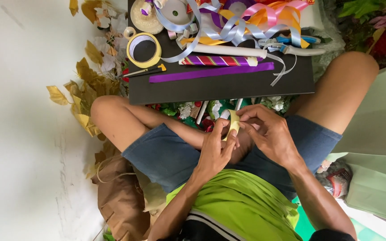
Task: The person wraps ribbons around a small decorative tube, secures them with tape, and cuts the tape using a craft knife.
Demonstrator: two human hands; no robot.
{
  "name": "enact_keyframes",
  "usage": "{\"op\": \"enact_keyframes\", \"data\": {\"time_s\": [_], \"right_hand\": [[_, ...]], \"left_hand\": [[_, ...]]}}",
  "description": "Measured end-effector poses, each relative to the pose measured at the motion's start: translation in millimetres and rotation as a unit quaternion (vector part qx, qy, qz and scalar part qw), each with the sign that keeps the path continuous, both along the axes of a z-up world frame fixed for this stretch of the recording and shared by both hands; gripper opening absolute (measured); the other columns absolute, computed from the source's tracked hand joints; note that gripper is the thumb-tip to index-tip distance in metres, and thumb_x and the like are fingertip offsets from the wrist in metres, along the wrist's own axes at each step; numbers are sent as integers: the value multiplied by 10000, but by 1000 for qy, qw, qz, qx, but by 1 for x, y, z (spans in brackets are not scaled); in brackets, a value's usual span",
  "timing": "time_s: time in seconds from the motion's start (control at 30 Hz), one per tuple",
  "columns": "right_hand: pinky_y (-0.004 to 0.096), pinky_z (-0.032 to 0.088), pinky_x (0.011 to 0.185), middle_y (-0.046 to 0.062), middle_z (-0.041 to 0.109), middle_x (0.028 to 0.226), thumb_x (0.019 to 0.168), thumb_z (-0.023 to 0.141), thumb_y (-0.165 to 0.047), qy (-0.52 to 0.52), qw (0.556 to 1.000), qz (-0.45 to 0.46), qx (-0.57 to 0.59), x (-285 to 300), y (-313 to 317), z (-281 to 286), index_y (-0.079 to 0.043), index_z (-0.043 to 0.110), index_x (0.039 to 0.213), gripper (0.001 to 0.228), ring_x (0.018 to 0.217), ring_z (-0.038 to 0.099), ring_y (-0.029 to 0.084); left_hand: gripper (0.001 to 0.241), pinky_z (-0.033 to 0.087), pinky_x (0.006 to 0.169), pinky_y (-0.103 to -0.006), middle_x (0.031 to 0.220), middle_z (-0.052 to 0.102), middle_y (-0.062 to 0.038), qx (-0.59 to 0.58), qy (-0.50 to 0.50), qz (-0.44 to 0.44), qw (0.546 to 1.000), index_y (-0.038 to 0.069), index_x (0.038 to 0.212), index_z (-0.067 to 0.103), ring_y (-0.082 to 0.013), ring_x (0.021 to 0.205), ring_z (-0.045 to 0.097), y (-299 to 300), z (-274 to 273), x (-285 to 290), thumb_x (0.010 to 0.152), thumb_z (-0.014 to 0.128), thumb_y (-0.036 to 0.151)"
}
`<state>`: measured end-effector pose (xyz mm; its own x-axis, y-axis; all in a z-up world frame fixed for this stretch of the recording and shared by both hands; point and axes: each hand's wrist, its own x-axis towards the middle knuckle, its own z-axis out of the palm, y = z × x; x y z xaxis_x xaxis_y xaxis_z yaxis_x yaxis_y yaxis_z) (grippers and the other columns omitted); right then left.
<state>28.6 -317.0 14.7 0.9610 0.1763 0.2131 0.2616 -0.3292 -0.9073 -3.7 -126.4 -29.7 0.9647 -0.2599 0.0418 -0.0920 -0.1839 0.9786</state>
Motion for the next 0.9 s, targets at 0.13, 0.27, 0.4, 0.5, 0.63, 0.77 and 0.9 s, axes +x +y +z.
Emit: {"op": "enact_keyframes", "data": {"time_s": [0.13, 0.27, 0.4, 0.5, 0.63, 0.77, 0.9], "right_hand": [[325, 532, 477, 143, 852, 1143, 1054, 799, -63, 9, 1000, 8, -11, 0, -4, -6, -46, 800, 1090, 40, 634, 753, 215], [375, 546, 471, 170, 848, 1143, 1070, 770, -35, -3, 999, 13, -45, -2, -10, -22, -35, 781, 1081, 15, 753, 820, 354], [375, 602, 562, 145, 819, 1199, 1098, 751, -28, -60, 994, 8, -96, 0, -21, -47, -36, 767, 1130, 36, 798, 801, 351], [462, 639, 614, 168, 774, 1285, 1114, 723, 0, -101, 983, 13, -155, 5, -23, -45, -15, 752, 1137, 40, 826, 785, 404], [431, 647, 663, 124, 757, 1312, 1126, 731, -61, -128, 973, 7, -192, 14, -40, -53, -40, 754, 1121, 32, 899, 805, 395], [437, 656, 685, 131, 753, 1291, 1114, 769, -3, -122, 971, 0, -205, 35, -66, -36, -27, 782, 1114, 27, 874, 802, 376], [404, 652, 646, 214, 768, 1201, 1056, 823, 89, -78, 985, 24, -154, 52, -82, -15, 43, 796, 1077, 57, 839, 818, 363]], "left_hand": [[250, 643, 748, -365, 762, 789, -69, 11, 6, 0, 1000, 53, 1249, 603, -229, 753, 818, -3, -10, -4, 1205, 501, 277], [284, 647, 704, -311, 790, 790, -69, -39, 46, 11, 998, 25, 1393, 540, -185, 721, 803, -8, -19, -5, 1184, 538, 218], [452, 641, 601, -331, 801, 784, -142, -137, 102, -8, 985, -10, 1573, 385, -225, 642, 791, -14, -24, 4, 1163, 538, 103], [375, 628, 544, -295, 757, 777, -151, -194, 150, -30, 969, -19, 1539, 466, -229, 581, 779, -24, -43, 10, 1181, 526, 74], [331, 669, 543, -382, 786, 771, -249, -300, 224, -37, 926, -109, 1461, 492, -298, 587, 788, -43, -85, 18, 1172, 533, 46], [333, 703, 600, -553, 920, 728, -421, -406, 243, -40, 880, -109, 1510, 476, -463, 717, 798, -69, -98, 22, 1205, 474, 24], [357, 738, 711, -535, 1085, 737, -430, -431, 227, -11, 873, -152, 1501, 503, -445, 830, 820, -90, -103, 23, 1174, 554, -19]]}}
